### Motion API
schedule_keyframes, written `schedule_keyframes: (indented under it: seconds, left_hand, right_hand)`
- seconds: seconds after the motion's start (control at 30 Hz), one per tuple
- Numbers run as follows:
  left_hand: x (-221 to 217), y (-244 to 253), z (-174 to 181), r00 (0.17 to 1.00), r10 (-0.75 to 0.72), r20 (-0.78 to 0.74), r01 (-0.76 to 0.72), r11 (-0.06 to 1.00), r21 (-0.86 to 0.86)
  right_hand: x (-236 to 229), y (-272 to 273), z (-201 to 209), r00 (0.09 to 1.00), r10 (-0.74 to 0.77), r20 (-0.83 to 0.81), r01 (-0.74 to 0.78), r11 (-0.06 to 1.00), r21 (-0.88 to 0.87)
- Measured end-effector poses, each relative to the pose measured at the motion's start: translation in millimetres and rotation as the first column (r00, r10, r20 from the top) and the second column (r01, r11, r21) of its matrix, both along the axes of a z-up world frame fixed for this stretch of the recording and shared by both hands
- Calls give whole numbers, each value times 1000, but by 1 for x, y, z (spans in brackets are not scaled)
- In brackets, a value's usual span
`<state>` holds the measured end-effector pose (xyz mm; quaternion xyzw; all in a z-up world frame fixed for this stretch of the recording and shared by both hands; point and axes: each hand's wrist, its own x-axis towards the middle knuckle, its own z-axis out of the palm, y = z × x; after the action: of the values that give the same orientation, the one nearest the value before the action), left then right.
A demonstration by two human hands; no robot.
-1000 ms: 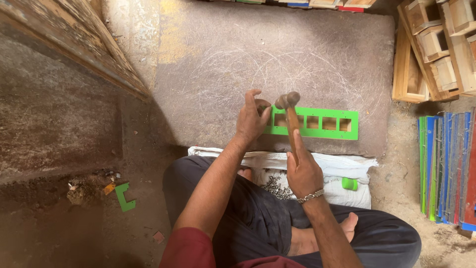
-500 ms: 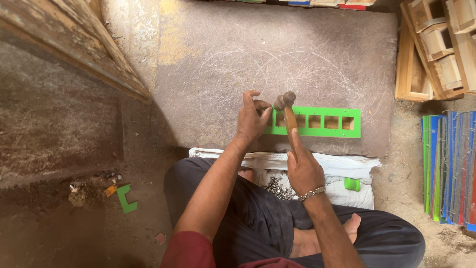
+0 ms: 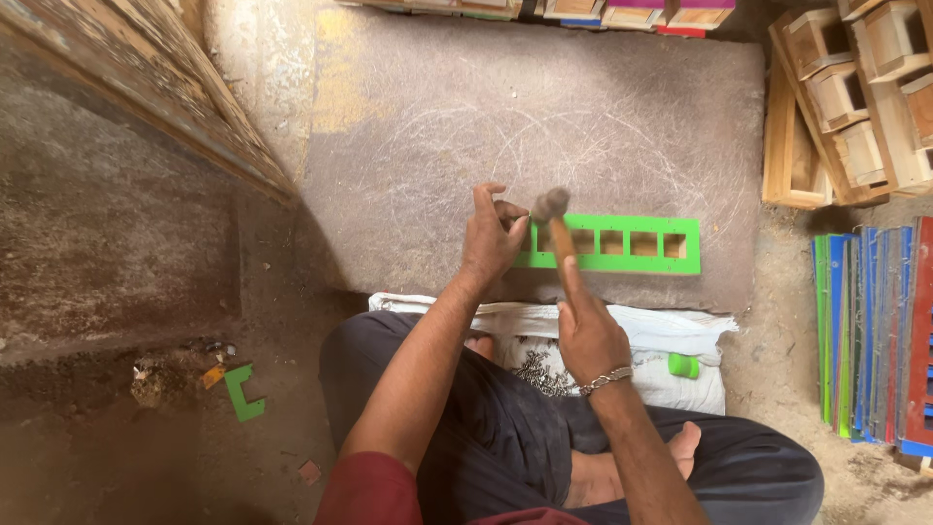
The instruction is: The person sits on the floor and assembles small wooden frames using a hammer and nails. They pick up a wooden frame, place it on a white sack, and hammer nails into the frame to secure it. The person repeats this process with multiple frames of different colors, stacking the completed frames nearby.
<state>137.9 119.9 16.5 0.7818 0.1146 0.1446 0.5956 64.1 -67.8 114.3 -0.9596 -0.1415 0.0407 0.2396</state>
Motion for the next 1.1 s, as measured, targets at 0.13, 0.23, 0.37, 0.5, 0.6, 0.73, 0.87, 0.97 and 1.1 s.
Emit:
schedule_keyframes:
  seconds: [0.13, 0.23, 0.37, 0.5, 0.6, 0.73, 0.87, 0.97, 1.1]
  left_hand:
    - [-5, -2, -3, 1000, 13, 2, -13, 999, -52]
    - [-1, -1, 0, 1000, 19, 5, -18, 998, -56]
    - [-2, 1, -1, 1000, 4, 14, -3, 999, -34]
    - [2, 0, -3, 999, 27, 35, -25, 999, -37]
    - [-2, -1, -7, 1000, 22, 15, -21, 999, -40]
    - [1, 0, -5, 1000, 12, 16, -11, 999, -45]
    - [0, -1, -4, 1000, 13, 15, -12, 999, -33]
    - [-2, 1, -4, 1000, 12, 6, -11, 999, -31]
    - [-2, -2, 0, 1000, 12, -8, -12, 999, -33]
  right_hand:
    - [-4, -5, -6, 1000, -18, 15, 18, 1000, 24]
    - [-4, -4, -6, 997, 1, 73, -4, 999, 41]
    - [-3, -1, -7, 1000, -30, -1, 30, 999, -44]
    - [0, -3, -6, 999, 22, 42, -22, 1000, -1]
    - [-5, -5, -7, 995, 6, 102, -12, 998, 54]
    - [-4, -1, -7, 998, -52, 23, 52, 999, 12]
    - [-2, -2, -9, 999, -27, -21, 27, 1000, 4]
    - [-3, -5, -10, 1000, -28, -2, 28, 999, 38]
    - [-7, -10, -7, 999, -13, 37, 10, 996, 84]
